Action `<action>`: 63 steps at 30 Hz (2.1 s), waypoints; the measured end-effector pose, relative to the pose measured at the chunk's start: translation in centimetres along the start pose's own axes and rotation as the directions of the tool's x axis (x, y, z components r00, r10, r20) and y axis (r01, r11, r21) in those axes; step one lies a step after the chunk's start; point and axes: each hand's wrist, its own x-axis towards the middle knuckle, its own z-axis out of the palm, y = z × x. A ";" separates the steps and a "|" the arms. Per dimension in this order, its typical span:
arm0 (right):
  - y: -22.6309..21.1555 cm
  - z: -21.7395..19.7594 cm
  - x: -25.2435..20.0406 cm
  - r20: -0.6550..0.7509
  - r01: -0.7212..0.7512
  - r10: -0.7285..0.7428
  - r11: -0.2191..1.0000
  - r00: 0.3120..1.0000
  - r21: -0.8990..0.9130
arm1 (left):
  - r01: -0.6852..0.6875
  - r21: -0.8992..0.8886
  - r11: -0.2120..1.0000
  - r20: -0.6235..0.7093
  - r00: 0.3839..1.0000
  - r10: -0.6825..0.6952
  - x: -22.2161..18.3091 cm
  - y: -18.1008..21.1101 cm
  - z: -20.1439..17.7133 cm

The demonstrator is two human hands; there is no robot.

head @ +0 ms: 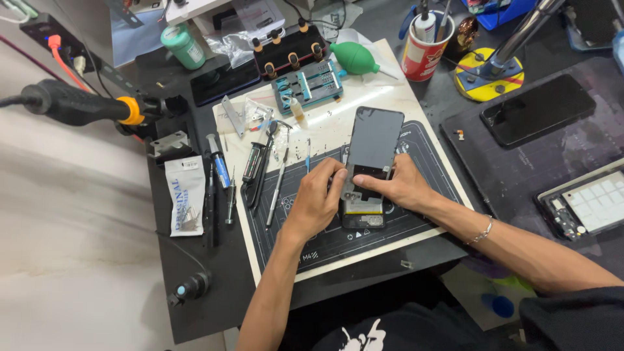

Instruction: The person manipulates the interior components of a disassembled mobile phone, using a thin metallic tool to pry or detach a small internal part.

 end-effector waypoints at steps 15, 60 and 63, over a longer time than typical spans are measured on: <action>0.3 0.2 0.0 0.010 0.075 -0.075 0.996 0.997 -0.047 | 0.023 0.063 0.998 0.017 1.000 -0.024 -0.3 -0.3 -0.1; -0.5 0.1 0.0 0.022 0.058 -0.058 0.998 0.998 0.019 | 0.114 0.008 0.993 -0.009 0.993 -0.114 -0.3 0.4 -1.5; -0.3 0.1 -0.1 0.073 0.119 -0.122 0.992 0.990 0.036 | 0.039 0.061 0.997 -0.015 0.999 -0.038 0.1 0.6 -1.1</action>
